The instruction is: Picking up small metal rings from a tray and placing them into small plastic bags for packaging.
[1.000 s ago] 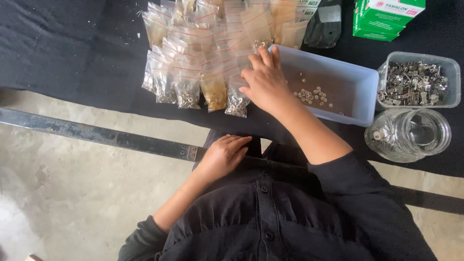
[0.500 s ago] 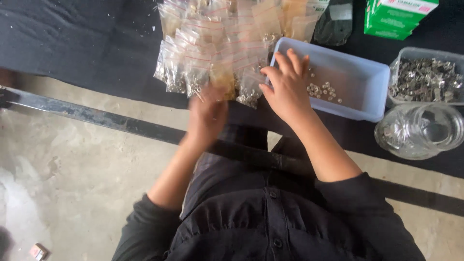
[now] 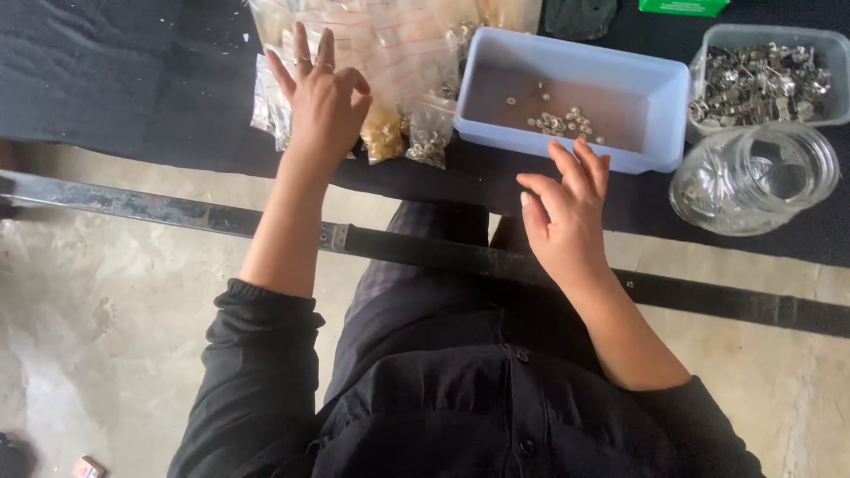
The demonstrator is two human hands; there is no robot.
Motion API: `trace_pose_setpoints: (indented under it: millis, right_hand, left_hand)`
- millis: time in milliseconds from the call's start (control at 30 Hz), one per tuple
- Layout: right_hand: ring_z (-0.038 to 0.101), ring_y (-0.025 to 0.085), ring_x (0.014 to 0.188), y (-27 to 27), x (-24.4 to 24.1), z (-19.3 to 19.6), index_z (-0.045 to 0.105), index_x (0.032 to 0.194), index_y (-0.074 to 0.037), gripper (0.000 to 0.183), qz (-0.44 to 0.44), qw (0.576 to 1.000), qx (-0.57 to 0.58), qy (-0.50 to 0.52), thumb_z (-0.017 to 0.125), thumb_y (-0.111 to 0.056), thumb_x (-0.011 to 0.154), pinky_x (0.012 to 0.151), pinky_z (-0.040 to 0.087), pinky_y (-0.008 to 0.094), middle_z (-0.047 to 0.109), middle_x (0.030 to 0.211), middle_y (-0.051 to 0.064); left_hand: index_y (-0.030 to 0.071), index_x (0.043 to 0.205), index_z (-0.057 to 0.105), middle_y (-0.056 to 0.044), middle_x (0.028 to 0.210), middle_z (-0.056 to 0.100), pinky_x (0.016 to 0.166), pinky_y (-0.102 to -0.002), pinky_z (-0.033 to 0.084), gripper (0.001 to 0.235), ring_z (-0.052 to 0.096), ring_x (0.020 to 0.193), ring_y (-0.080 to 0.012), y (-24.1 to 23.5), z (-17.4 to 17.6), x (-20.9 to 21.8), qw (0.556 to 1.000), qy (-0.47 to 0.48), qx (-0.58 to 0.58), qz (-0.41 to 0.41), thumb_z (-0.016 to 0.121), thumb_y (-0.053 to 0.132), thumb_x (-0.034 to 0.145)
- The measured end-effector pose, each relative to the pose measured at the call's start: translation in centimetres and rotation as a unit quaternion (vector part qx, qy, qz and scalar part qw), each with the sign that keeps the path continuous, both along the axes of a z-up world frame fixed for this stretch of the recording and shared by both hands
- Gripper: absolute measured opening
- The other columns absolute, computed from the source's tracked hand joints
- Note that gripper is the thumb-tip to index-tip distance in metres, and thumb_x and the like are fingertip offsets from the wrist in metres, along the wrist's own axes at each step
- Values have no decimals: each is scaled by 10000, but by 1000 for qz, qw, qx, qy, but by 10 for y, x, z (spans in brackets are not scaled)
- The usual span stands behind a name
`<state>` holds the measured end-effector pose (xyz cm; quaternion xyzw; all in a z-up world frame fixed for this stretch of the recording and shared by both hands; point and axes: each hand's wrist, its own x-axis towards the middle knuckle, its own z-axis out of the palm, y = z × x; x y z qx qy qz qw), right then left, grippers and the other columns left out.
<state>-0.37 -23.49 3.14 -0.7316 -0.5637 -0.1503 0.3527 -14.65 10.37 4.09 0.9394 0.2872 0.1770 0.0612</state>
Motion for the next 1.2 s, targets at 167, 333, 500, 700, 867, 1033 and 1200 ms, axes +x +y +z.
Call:
trace_pose_setpoints:
  millis: [167, 333, 500, 700, 867, 1033, 1200]
  right_hand:
    - [370, 439, 1428, -18, -5, -5, 722, 1118, -70, 168, 0, 1000, -13, 11, 693, -9, 964, 1220, 210, 690, 566, 1407, 229]
    - [398, 441, 1413, -24, -9, -8, 723, 1105, -69, 179, 13, 1000, -3, 8, 704, 12, 947, 1205, 260, 682, 562, 1407, 221]
    - [406, 411, 1406, -26, -7, -10, 721, 1106, -88, 152, 22, 1000, 2, 4, 697, -15, 974, 1189, 302, 662, 547, 1419, 183]
    - [513, 406, 1361, -19, -9, 23, 619, 1322, -6, 328, 79, 991, 32, 106, 675, -104, 1013, 1171, 396, 530, 560, 1436, 227]
    - [611, 260, 1276, -3, -12, -17, 498, 1462, -113, 651, 152, 839, 96, 514, 801, -74, 888, 1075, 531, 455, 591, 1412, 97]
    - [776, 357, 905, -11, -11, -12, 660, 1171, 38, 236, 186, 674, 139, 702, 700, -30, 949, 709, 680, 481, 746, 1017, 200]
    - [783, 363, 783, -6, -12, 6, 667, 1009, 55, 111, 208, 714, 131, 655, 719, 14, 920, 650, 642, 415, 744, 823, 228]
  left_hand:
    - [188, 833, 761, -294, 1553, 487, 1134, -722, -61, 132, 199, 1485, -525, 1, 2, -4, 998, -48, 13, -33, 733, 205, 960]
    - [82, 842, 679, -38, 927, 718, 618, -387, 478, 102, 645, 830, -260, -18, 44, -17, 991, -68, -89, -70, 659, 60, 939]
    - [84, 1004, 764, -54, 978, 776, 648, -392, 507, 83, 691, 842, -247, -36, 76, -28, 992, -80, -68, -64, 688, 106, 978]
    - [52, 967, 769, -37, 919, 777, 746, -317, 531, 70, 663, 804, -173, -100, 120, -21, 966, -157, -117, -166, 753, -14, 950]
    - [178, 986, 788, -51, 847, 774, 774, -426, 589, 178, 739, 847, -309, -156, 96, 12, 932, -197, -197, -231, 827, 119, 823]
    - [150, 1038, 749, 2, 897, 792, 811, -403, 589, 255, 750, 875, -281, -183, 67, 25, 907, -216, -260, -250, 864, 176, 812]
    - [-56, 1484, 493, -348, 1444, 551, 1147, -605, 373, 793, 483, 1379, -506, -182, 45, 25, 735, -176, -531, -383, 807, 356, 884]
